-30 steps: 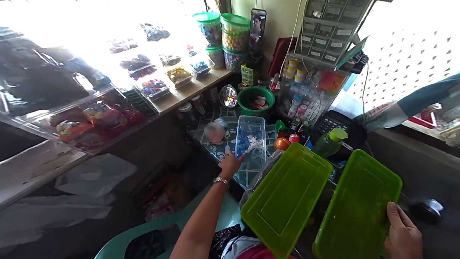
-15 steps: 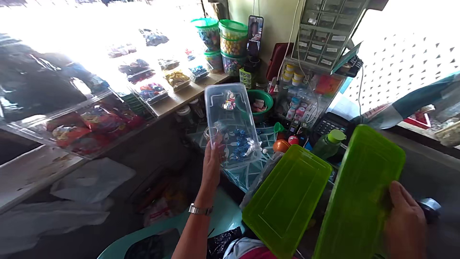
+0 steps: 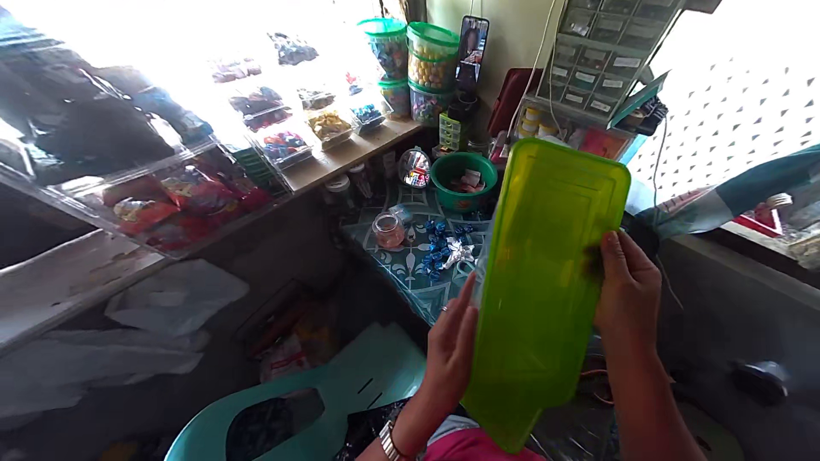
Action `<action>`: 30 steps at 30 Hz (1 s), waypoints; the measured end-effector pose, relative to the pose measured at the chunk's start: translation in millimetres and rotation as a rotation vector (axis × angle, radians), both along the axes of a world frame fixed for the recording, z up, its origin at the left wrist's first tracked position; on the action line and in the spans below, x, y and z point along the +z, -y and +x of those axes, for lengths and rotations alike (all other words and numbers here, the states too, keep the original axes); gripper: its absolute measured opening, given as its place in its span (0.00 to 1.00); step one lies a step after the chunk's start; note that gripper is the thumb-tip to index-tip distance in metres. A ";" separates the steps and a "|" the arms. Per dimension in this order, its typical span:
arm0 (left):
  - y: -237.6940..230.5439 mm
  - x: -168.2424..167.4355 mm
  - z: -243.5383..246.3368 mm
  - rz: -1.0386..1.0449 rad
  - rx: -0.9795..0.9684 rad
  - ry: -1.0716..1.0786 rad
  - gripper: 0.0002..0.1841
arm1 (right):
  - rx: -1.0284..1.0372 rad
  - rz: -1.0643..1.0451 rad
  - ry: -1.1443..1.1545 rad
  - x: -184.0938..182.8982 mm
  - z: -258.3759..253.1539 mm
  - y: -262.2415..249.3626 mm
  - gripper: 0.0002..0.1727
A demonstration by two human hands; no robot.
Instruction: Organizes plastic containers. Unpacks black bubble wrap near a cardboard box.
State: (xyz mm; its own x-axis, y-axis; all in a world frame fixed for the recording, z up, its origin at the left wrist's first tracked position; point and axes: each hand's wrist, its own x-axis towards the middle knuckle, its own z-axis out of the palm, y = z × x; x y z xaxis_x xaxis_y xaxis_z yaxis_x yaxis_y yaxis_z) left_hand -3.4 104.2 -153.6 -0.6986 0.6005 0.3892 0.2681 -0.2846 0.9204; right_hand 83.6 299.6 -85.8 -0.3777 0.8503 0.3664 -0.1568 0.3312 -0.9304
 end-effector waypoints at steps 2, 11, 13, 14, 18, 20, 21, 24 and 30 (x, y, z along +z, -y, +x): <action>0.6 -5.4 6.9 0.022 0.007 -0.074 0.26 | -0.060 0.049 0.002 -5.6 3.2 -1.4 0.15; -8.5 -7.5 21.3 0.050 -0.006 -0.282 0.25 | -0.233 0.068 -0.047 -22.2 18.1 -19.5 0.22; -11.8 -8.8 22.5 0.075 -0.020 -0.311 0.24 | -0.234 -0.004 -0.082 -23.5 18.7 -21.4 0.21; -13.1 -8.6 22.6 0.082 -0.023 -0.329 0.24 | -0.226 -0.033 -0.103 -25.2 18.9 -23.0 0.21; -15.8 -5.7 24.6 0.059 -0.005 -0.437 0.25 | -0.177 -0.115 -0.142 -26.9 19.1 -23.5 0.19; -17.9 -5.7 26.2 0.043 0.007 -0.457 0.25 | -0.176 -0.148 -0.145 -23.7 19.2 -21.2 0.18; -18.9 -5.7 27.0 0.035 0.012 -0.457 0.26 | -0.186 -0.155 -0.154 -22.7 18.7 -20.4 0.17; -21.0 -6.8 30.7 0.020 0.037 -0.475 0.25 | -0.235 -0.150 -0.189 -22.5 15.6 -19.6 0.17; -20.2 -12.0 34.4 -0.001 0.061 -0.559 0.26 | -0.257 -0.203 -0.159 -19.3 12.8 -17.4 0.16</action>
State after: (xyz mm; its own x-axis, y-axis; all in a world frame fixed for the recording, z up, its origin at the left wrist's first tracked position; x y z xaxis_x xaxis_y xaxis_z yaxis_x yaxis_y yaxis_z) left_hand 31.0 124.5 -165.5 -0.4196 0.5658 0.7098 0.7310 -0.2529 0.6337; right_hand 96.4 317.0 -105.1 -0.0936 0.9715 0.2177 -0.2406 0.1901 -0.9518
